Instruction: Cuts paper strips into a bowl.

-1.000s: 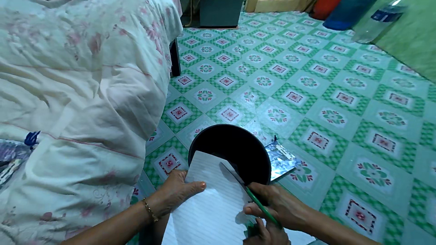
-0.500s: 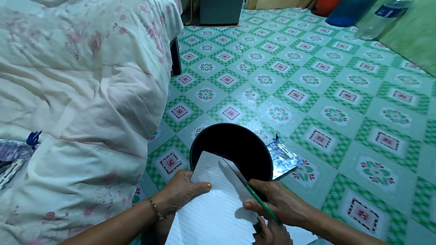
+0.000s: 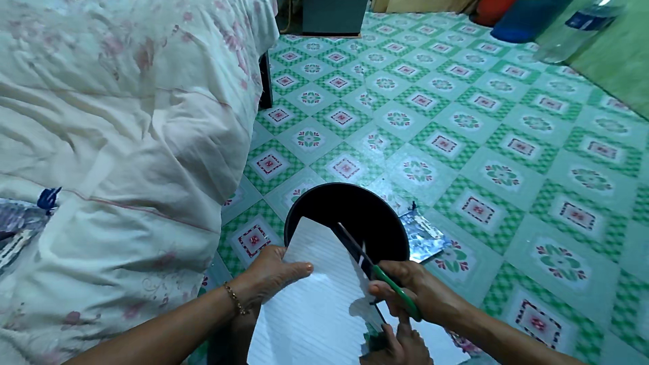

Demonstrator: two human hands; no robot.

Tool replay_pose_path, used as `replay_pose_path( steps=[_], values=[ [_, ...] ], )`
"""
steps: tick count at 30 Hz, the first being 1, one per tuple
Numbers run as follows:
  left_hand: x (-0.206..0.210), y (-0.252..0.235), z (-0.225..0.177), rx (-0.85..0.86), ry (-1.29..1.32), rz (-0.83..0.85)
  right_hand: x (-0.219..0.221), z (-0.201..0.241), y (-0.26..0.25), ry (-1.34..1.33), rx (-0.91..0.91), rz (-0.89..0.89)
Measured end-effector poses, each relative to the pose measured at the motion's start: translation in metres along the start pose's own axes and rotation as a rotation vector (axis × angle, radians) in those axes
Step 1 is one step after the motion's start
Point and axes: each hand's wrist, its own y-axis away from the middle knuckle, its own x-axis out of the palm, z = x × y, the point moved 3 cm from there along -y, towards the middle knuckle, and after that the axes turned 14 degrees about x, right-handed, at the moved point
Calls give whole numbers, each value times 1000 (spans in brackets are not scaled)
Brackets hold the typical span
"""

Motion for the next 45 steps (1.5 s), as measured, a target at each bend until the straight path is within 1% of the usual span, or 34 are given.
replay_pose_path(
  steps=[3,5,8,11,17,23,25,27,29,32,34,38,42,45],
  values=[
    [-9,-5,-9,46,-14,-99,-7,-4,2,78,61,30],
    [-15,-8,-13,85,-13,-167,-10,-10,4,147,71,54],
    [-20,-11,-16,144,9,-218,-10,-16,6,243,54,76],
    [-21,-11,-18,142,13,-241,-10,-17,7,327,58,75],
    [-17,-9,-17,159,15,-207,-8,-11,8,389,73,51],
    [-19,-9,-19,175,42,-211,-8,-8,12,326,-52,-81],
    [-18,-9,-19,165,53,-210,-8,-8,13,298,-60,-104],
    [-17,-9,-18,131,42,-197,-7,-9,12,300,-52,-93],
    [-16,-9,-14,105,17,-168,-8,-11,10,344,-32,-46],
    [-16,-9,-8,131,11,-102,-7,-13,8,413,7,1],
    [-15,-9,-7,142,44,-72,-6,-12,8,440,13,2],
    [-12,-7,-9,133,48,-52,-4,-10,11,455,-48,-37],
    [-12,-6,-10,87,38,-96,-3,-8,14,422,-170,-146],
    [-12,-6,-8,95,54,-103,-2,-8,13,413,-150,-131]
  ],
)
